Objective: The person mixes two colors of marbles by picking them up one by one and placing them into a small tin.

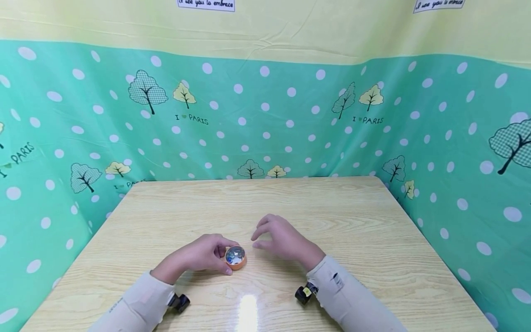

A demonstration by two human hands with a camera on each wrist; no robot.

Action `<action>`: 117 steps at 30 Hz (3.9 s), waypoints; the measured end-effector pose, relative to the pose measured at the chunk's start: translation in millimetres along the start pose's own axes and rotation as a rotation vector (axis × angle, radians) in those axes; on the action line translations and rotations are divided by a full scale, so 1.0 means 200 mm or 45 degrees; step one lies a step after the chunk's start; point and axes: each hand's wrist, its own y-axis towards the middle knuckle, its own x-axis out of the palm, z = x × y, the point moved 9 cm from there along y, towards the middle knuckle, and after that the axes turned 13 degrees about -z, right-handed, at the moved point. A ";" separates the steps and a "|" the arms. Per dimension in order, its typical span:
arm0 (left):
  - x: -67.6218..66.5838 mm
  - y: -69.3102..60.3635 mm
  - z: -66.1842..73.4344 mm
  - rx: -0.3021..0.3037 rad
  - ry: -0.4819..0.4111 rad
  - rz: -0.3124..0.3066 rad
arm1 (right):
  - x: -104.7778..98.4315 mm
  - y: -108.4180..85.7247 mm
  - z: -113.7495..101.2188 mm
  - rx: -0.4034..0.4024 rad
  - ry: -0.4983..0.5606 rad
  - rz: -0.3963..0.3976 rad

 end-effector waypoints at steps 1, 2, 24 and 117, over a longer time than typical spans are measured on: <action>0.00 0.00 0.00 0.000 0.000 0.002 | -0.01 0.00 0.00 -0.001 0.000 0.002; 0.00 0.00 0.00 -0.002 0.000 0.006 | -0.01 0.00 0.01 0.001 0.002 0.005; 0.00 0.00 0.01 -0.013 0.004 0.015 | -0.05 -0.02 0.22 0.052 0.159 -0.134; 0.01 0.00 0.00 -0.004 -0.026 0.004 | 0.02 -0.05 0.41 0.082 0.202 -0.335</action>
